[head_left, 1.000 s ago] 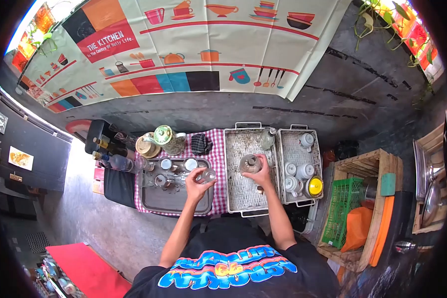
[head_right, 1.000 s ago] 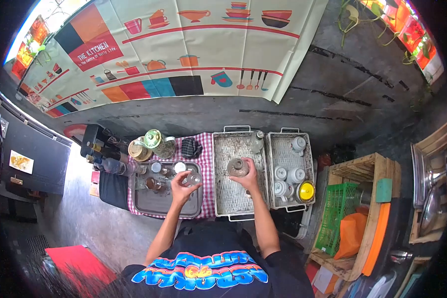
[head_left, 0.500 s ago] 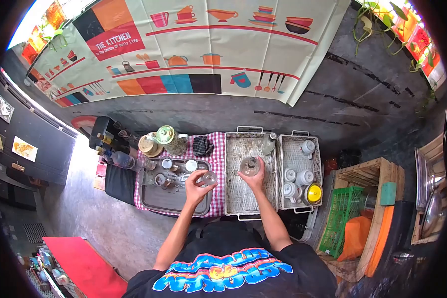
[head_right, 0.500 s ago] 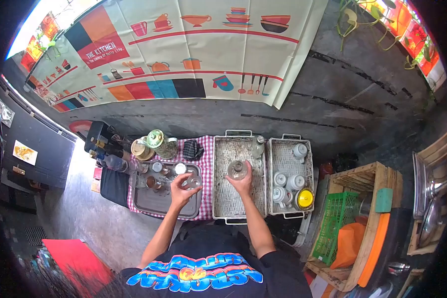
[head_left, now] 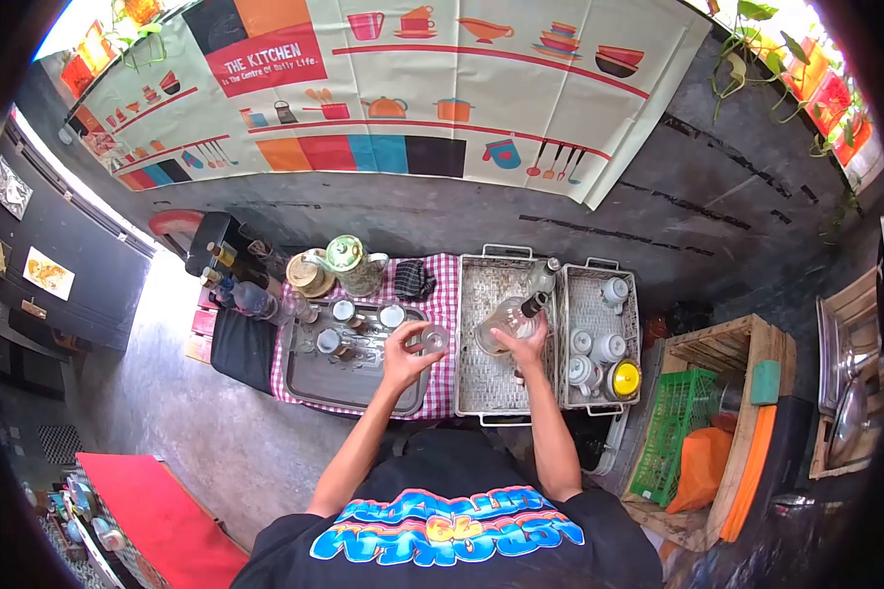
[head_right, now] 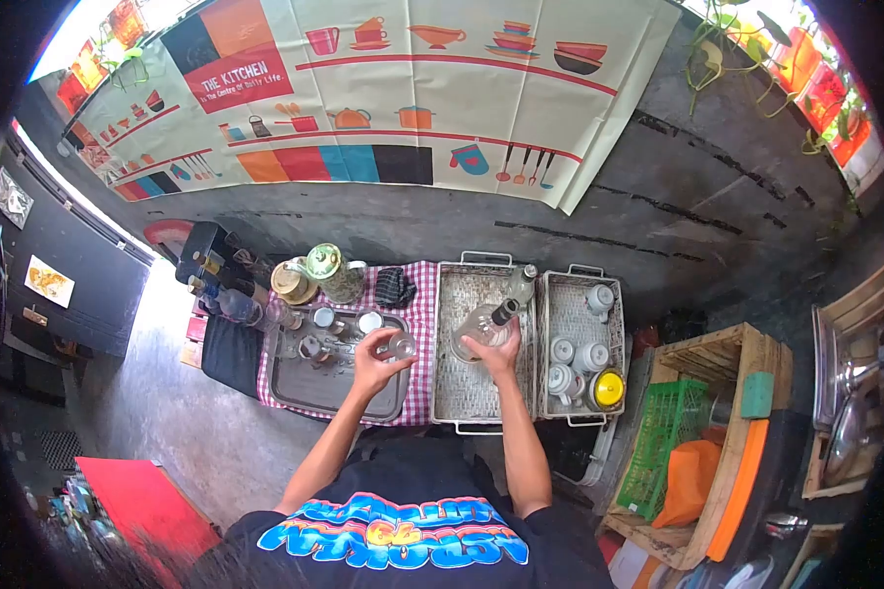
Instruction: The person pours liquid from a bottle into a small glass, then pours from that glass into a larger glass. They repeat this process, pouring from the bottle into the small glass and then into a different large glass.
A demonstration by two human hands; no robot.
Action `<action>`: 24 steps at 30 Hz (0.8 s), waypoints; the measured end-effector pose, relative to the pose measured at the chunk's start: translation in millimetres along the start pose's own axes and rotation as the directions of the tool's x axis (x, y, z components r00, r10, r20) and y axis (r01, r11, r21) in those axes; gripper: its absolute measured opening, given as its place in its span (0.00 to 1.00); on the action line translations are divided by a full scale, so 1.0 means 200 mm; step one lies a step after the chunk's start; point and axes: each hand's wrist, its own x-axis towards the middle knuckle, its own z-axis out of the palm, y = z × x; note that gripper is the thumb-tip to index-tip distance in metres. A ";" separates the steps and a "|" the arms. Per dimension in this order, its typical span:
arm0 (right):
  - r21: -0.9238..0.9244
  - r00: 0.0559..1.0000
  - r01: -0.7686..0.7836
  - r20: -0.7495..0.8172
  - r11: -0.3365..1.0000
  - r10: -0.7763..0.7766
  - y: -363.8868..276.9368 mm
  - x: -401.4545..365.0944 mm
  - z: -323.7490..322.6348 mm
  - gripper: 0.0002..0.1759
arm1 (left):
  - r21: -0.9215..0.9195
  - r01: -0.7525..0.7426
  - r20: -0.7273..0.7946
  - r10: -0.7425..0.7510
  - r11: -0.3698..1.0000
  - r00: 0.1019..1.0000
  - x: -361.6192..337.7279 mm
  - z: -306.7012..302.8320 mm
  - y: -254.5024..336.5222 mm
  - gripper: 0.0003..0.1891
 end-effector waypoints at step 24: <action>-0.570 0.648 0.760 0.638 0.311 -0.416 -0.85 0.06 0.35 0.40 | 0.022 -0.178 0.129 0.173 0.984 0.976 0.20 -0.25 0.31 0.30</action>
